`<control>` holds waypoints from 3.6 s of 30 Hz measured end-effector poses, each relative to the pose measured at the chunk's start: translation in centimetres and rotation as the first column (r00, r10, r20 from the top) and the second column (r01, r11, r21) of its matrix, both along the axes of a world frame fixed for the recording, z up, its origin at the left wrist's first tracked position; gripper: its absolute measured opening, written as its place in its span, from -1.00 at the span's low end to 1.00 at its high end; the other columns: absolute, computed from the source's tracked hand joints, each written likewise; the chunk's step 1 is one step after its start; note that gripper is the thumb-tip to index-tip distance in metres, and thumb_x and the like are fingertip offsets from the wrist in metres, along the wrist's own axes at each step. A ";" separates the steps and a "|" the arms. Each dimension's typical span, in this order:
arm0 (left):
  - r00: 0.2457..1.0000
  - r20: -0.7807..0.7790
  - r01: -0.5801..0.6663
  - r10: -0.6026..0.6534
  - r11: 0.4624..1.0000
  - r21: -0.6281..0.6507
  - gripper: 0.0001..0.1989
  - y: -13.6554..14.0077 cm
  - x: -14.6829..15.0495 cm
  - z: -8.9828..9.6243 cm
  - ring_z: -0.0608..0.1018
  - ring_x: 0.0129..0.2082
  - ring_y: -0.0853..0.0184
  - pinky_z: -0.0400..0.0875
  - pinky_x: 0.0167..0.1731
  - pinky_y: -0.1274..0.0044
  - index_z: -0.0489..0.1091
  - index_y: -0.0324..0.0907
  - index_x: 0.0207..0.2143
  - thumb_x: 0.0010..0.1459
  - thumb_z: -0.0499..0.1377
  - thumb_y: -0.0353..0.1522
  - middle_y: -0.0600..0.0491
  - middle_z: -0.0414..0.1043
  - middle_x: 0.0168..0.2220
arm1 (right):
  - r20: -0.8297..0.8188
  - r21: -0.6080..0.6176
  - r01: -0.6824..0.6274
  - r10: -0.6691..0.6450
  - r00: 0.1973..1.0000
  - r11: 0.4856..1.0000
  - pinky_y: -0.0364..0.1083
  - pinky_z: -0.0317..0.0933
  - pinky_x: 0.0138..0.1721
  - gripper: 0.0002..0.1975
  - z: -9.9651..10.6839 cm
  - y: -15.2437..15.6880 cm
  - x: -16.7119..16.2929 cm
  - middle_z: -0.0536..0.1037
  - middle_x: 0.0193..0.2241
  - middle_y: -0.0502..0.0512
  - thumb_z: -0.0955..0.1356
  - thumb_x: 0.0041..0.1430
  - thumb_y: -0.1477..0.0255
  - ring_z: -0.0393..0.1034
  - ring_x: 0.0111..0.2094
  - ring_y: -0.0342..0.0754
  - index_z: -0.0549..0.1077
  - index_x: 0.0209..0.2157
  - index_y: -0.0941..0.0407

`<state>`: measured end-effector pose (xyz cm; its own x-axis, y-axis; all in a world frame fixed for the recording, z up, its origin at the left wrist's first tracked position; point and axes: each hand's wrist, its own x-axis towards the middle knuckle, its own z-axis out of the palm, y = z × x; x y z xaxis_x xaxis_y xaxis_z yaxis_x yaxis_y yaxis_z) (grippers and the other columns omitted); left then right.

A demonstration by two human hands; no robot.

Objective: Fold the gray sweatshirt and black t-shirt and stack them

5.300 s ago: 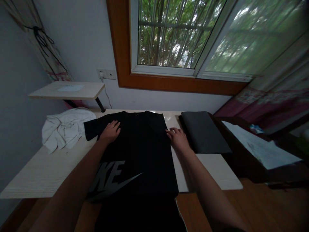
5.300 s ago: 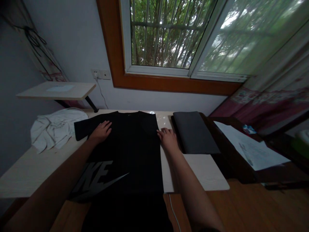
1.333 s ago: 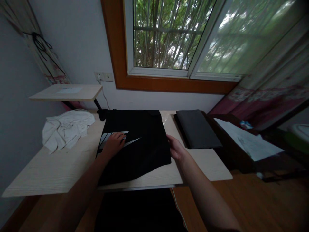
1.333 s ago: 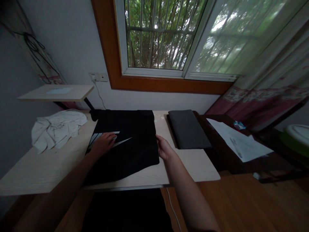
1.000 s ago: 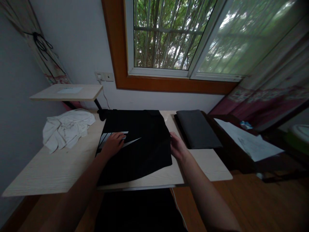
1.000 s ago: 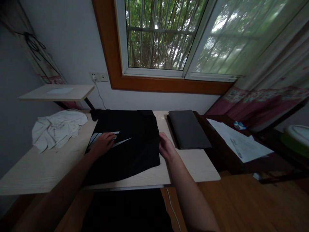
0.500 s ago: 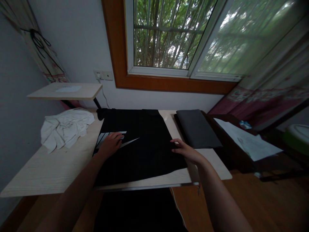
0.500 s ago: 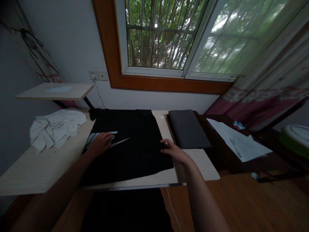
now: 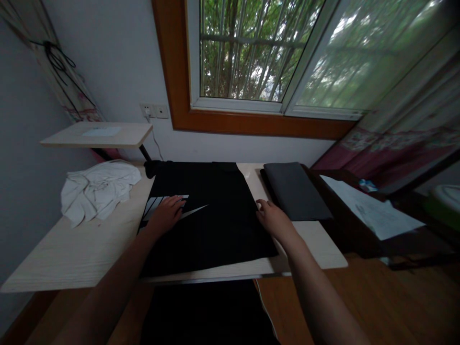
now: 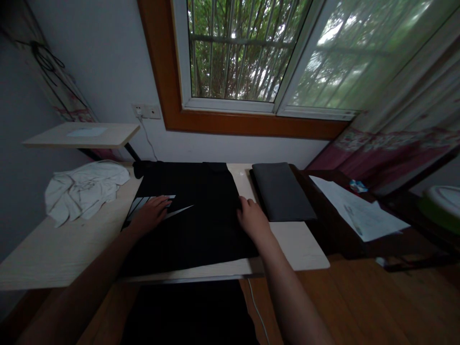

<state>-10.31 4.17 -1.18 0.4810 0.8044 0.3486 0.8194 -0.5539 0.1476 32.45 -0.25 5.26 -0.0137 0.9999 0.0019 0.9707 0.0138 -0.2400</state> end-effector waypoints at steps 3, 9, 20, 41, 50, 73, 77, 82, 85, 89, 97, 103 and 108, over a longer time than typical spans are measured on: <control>1.000 -0.028 -0.007 0.006 1.000 -0.010 -0.61 0.0 0.0 -0.1 0.38 0.28 0.14 0.19 0.32 0.16 0.40 -0.12 0.17 0.36 0.01 -0.32 -0.05 0.38 0.26 | 0.028 0.206 -0.071 0.067 0.997 0.976 0.05 0.24 0.16 -0.45 -0.5 1.2 -3.4 0.46 0.13 0.33 0.26 0.36 0.36 0.39 0.12 0.16 0.20 0.33 0.16; 0.999 -0.031 -0.022 0.021 0.999 -0.029 -0.60 -0.3 0.3 0.4 0.36 0.30 0.13 0.18 0.32 0.15 0.40 -0.11 0.18 0.36 -0.01 -0.32 -0.05 0.36 0.28 | 0.045 0.249 -0.235 0.231 0.972 0.940 0.16 -0.03 0.37 -0.41 -2.7 4.3 -9.6 0.16 0.39 0.34 0.17 0.44 0.23 0.02 0.40 0.17 0.20 0.35 0.25; 0.995 -0.100 -0.022 0.013 0.996 -0.092 -0.54 -0.4 -0.3 0.0 0.22 0.39 0.20 0.06 0.37 0.19 0.28 -0.06 0.30 0.41 -0.06 -0.25 0.02 0.21 0.38 | 0.053 0.210 -0.187 0.180 0.982 0.960 0.15 -0.10 0.40 -0.42 -6.2 6.7 -6.1 0.15 0.40 0.23 0.13 0.45 0.18 -0.03 0.43 0.10 0.27 0.33 0.18; 0.966 -0.201 -0.173 0.164 0.985 -0.026 -0.48 -5.6 -7.3 0.1 0.15 0.42 0.07 0.00 0.30 -0.07 0.11 0.06 0.39 0.43 -0.11 -0.20 -0.06 -0.01 0.46 | 0.141 0.111 -0.136 0.120 0.983 0.984 0.28 -0.21 0.41 -0.34 -6.6 3.5 -1.3 -0.02 0.45 0.17 0.07 0.45 0.08 -0.21 0.47 0.13 0.07 0.42 0.11; 0.962 -0.227 -0.171 0.153 0.983 -0.062 -0.48 -6.2 -7.6 0.2 0.17 0.41 0.07 -0.01 0.29 -0.10 0.13 0.04 0.38 0.42 -0.11 -0.19 -0.06 0.02 0.45 | 0.201 0.051 -0.181 0.168 0.965 0.982 0.27 -0.23 0.41 -0.29 -6.4 1.0 -0.3 -0.11 0.47 0.17 0.05 0.44 0.01 -0.27 0.48 0.11 0.01 0.44 0.11; 0.984 -0.114 -0.137 0.136 0.991 0.003 -0.62 -5.0 -6.2 4.1 0.54 -0.19 0.13 0.41 -0.06 0.24 0.53 -0.10 -0.26 0.39 -0.06 -0.22 -0.08 0.58 -0.26 | 0.220 0.189 -0.243 0.201 0.955 0.951 0.04 0.25 0.03 -0.60 -0.7 -0.2 -1.2 0.62 -0.18 0.21 0.16 0.46 0.27 0.42 -0.08 0.12 0.59 -0.14 0.10; 0.989 -0.083 -0.118 0.119 0.993 0.025 -0.63 -4.3 -5.0 3.6 0.51 0.01 0.11 0.37 0.07 0.23 0.49 -0.11 0.03 0.37 -0.02 -0.22 -0.07 0.54 0.04 | 0.171 0.190 -0.247 0.216 0.961 0.950 0.03 0.25 0.06 -0.62 -1.2 -0.1 -1.9 0.57 0.01 0.18 0.18 0.44 0.27 0.40 0.00 0.11 0.52 0.08 0.06; 0.979 -0.101 -0.178 0.176 0.984 -0.007 -0.61 -4.2 -4.5 3.1 0.56 -0.12 0.10 0.43 -0.07 0.24 0.52 -0.14 0.01 0.36 -0.02 -0.20 -0.12 0.58 -0.08 | 0.186 0.182 -0.241 0.207 0.960 0.953 0.02 0.25 0.04 -0.62 -1.3 0.2 -1.8 0.60 -0.12 0.20 0.17 0.45 0.28 0.43 -0.05 0.10 0.56 -0.02 0.08; 0.978 -0.098 -0.185 0.182 0.982 -0.025 -0.60 -4.7 -4.6 3.4 0.59 -0.16 0.13 0.44 -0.09 0.28 0.52 -0.14 -0.03 0.38 -0.05 -0.20 -0.10 0.60 -0.12 | 0.203 0.163 -0.246 0.211 0.956 0.956 -0.03 0.24 -0.02 -0.59 -1.0 0.1 -1.7 0.62 -0.22 0.19 0.15 0.47 0.27 0.49 -0.13 0.05 0.59 -0.16 0.08; 0.969 -0.145 -0.210 0.197 0.975 -0.075 -0.60 -5.4 -4.7 3.5 0.64 -0.22 0.16 0.46 -0.12 0.32 0.54 -0.07 -0.10 0.40 -0.08 -0.19 -0.02 0.64 -0.19 | 0.207 0.058 -0.260 0.243 0.948 0.964 -0.08 0.23 -0.22 -0.57 -0.9 -0.4 -1.8 0.63 -0.35 0.13 0.15 0.47 0.20 0.52 -0.30 0.01 0.57 -0.24 0.06; 0.994 -0.030 -0.104 0.103 0.995 -0.009 -0.62 -4.8 -3.7 3.2 0.55 0.03 0.13 0.41 0.12 0.25 0.51 -0.12 0.03 0.38 -0.04 -0.25 -0.08 0.53 0.07 | 0.093 0.229 -0.338 0.325 0.941 0.913 -0.02 0.26 0.02 -0.71 -1.2 -0.1 -2.1 0.58 -0.08 0.16 0.26 0.40 0.31 0.41 -0.03 0.08 0.52 0.02 0.07; 0.998 -0.054 -0.035 0.034 0.999 -0.029 -0.54 -3.5 -2.9 0.4 0.28 0.36 0.12 0.20 0.32 0.16 0.31 -0.10 0.27 0.39 -0.01 -0.22 -0.07 0.27 0.34 | 0.117 0.285 -0.351 0.331 0.936 0.892 0.09 0.26 0.08 -0.65 -2.2 1.5 -3.1 0.50 0.05 0.19 0.35 0.35 0.30 0.32 0.06 0.16 0.49 0.12 0.04; 0.987 -0.160 -0.017 0.009 0.999 -0.052 -0.50 -4.1 -3.5 -0.5 0.15 0.42 0.14 0.09 0.36 0.11 0.18 -0.02 0.36 0.42 -0.05 -0.21 0.00 0.08 0.43 | 0.079 0.323 -0.325 0.317 0.945 0.889 0.08 0.31 0.04 -0.76 -4.1 1.9 -3.3 0.56 -0.08 0.17 0.35 0.36 0.33 0.37 -0.04 0.13 0.57 -0.01 0.04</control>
<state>-13.76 0.09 -1.73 0.5165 0.8262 0.2252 0.8418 -0.5380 0.0432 29.11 1.67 1.17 -0.3380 0.8836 0.3241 0.9050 0.3997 -0.1456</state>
